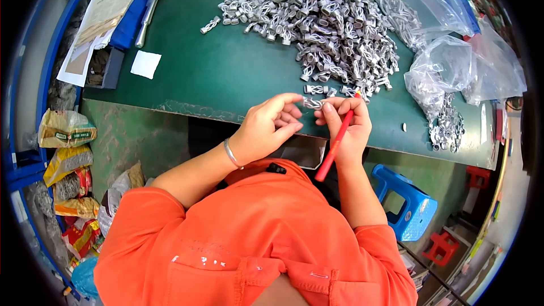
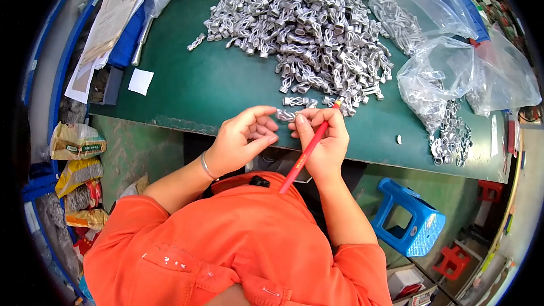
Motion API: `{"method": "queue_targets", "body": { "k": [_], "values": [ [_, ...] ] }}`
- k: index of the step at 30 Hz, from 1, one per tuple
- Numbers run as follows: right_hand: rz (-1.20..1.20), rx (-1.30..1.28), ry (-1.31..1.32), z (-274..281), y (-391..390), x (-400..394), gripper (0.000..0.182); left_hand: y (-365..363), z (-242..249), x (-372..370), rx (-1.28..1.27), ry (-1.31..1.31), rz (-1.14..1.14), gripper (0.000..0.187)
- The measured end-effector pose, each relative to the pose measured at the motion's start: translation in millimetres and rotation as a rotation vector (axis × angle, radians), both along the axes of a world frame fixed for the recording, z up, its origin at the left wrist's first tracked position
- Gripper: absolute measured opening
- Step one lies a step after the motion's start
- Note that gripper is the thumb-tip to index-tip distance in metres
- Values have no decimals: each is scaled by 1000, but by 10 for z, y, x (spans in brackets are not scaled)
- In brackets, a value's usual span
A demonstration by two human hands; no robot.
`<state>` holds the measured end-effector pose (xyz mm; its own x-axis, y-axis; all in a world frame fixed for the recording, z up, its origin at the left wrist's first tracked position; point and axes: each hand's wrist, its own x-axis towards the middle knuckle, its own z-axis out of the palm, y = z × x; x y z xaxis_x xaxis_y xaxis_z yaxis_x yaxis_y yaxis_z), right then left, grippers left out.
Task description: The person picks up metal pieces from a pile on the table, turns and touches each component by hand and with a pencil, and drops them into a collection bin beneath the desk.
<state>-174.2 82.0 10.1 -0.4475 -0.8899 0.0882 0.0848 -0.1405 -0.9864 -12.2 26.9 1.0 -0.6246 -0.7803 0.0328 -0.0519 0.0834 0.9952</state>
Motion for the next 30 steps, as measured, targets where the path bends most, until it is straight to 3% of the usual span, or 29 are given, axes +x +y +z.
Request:
{"method": "queue_targets", "body": {
  "k": [1,2,5,10,11,12,18,26,27,30],
  "values": [
    [28,61,-180,35,0,20,21,-7,-25,-28,71,83,25,36],
    [43,51,-218,18,-1,23,20,-22,-40,-45,225,148,28,33],
    [91,37,-313,34,17,-19,20,-49,65,-12,354,233,40,31],
    [240,-7,-328,-81,79,-90,24,-10,89,40,279,313,72,28],
    [242,-6,-329,-104,89,-74,24,-13,69,48,116,281,57,26],
    [232,-79,-247,-125,99,-50,25,-12,55,55,-46,247,41,25],
    [164,-280,46,-80,195,-39,31,2,99,45,-236,252,19,24],
    [255,-198,228,-69,336,-165,30,57,103,166,-182,179,-52,13],
    [256,-198,227,-71,342,-149,30,67,105,164,-84,181,-48,10],
    [223,-66,8,-50,347,-72,27,96,143,158,115,164,-46,5]
  ]
}}
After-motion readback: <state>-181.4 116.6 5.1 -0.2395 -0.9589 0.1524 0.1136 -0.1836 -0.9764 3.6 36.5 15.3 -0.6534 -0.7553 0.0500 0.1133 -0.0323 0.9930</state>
